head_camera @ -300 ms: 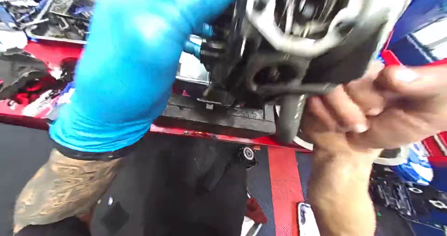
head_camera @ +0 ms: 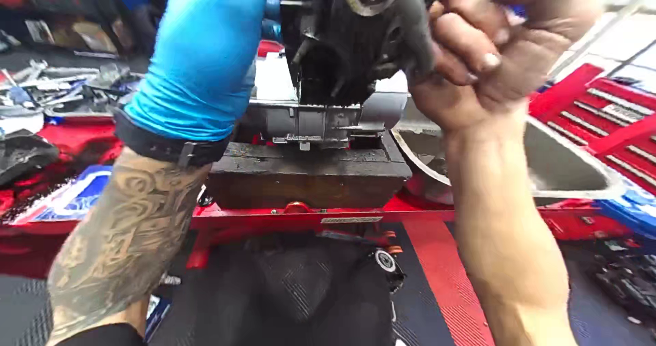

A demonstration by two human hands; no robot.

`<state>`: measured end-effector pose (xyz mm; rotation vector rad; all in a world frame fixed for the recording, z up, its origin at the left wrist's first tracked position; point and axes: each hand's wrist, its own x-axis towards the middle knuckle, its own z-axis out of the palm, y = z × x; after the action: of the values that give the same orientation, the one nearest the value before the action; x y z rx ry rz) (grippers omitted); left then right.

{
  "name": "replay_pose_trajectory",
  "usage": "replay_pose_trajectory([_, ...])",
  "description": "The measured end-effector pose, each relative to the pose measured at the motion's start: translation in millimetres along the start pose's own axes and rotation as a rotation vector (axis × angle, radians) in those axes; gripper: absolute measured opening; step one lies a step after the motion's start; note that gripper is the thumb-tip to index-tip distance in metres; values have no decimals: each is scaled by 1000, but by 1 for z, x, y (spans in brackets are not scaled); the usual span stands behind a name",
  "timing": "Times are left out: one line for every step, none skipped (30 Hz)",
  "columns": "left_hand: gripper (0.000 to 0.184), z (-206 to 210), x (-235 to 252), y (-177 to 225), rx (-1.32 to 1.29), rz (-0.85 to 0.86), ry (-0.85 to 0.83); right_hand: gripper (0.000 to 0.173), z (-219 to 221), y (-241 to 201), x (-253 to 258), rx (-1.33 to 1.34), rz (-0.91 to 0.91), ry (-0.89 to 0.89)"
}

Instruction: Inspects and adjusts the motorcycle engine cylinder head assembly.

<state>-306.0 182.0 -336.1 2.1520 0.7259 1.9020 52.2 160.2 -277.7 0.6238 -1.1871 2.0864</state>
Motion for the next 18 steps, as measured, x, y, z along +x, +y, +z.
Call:
replay_pose_trajectory([27, 10, 11, 12, -20, 73, -60, 30, -4, 1, 0, -26, 0, -31])
replay_pose_trajectory([31, 20, 20, 30, -29, 114, -109, 33, -7, 2, 0, -64, -10, -49])
replay_pose_trajectory([38, 31, 23, 58, -28, 103, -130, 32, -9, 4, 1, -106, -20, -70])
replay_pose_trajectory([47, 45, 21, 96, -14, 20, -123, 28, -9, 6, 1, -145, -34, -82])
replay_pose_trajectory([57, 59, 13, 136, 5, -117, -109, 26, -9, 7, 0, -161, -46, -82])
replay_pose_trajectory([70, 67, 9, 162, 9, -221, -108, 23, -9, 7, -1, -178, -48, -83])
replay_pose_trajectory([78, 68, 7, 173, 11, -268, -128, 21, -10, 7, -1, -202, -45, -90])
replay_pose_trajectory([80, 63, 7, 174, 1, -274, -165, 17, -10, 7, -1, -229, -51, -91])
replay_pose_trajectory([77, 58, 9, 171, -25, -255, -197, 12, -11, 7, -1, -261, -62, -88])
replay_pose_trajectory([71, 54, 10, 167, -62, -243, -208, 9, -12, 8, -1, -279, -75, -82])
replay_pose_trajectory([60, 51, 11, 163, -95, -245, -203, 7, -13, 10, -2, -284, -88, -74])
replay_pose_trajectory([47, 51, 11, 160, -113, -259, -190, 8, -15, 12, -3, -279, -103, -65])
replay_pose_trajectory([34, 51, 12, 159, -105, -271, -176, 7, -15, 13, -3, -280, -108, -61])
replay_pose_trajectory([26, 51, 13, 157, -83, -277, -170, 6, -16, 13, -3, -296, -105, -64])
replay_pose_trajectory([23, 51, 14, 155, -55, -282, -169, 8, -15, 13, -3, -329, -97, -67])
replay_pose_trajectory([23, 51, 15, 155, -40, -281, -168, 15, -14, 12, -4, -377, -88, -73])
replay_pose_trajectory([25, 51, 17, 155, -29, -280, -176, 20, -13, 10, -5, -444, -74, -85])
replay_pose_trajectory([28, 52, 18, 155, -20, -282, -171, 21, -12, 9, -5, -510, -58, -93])
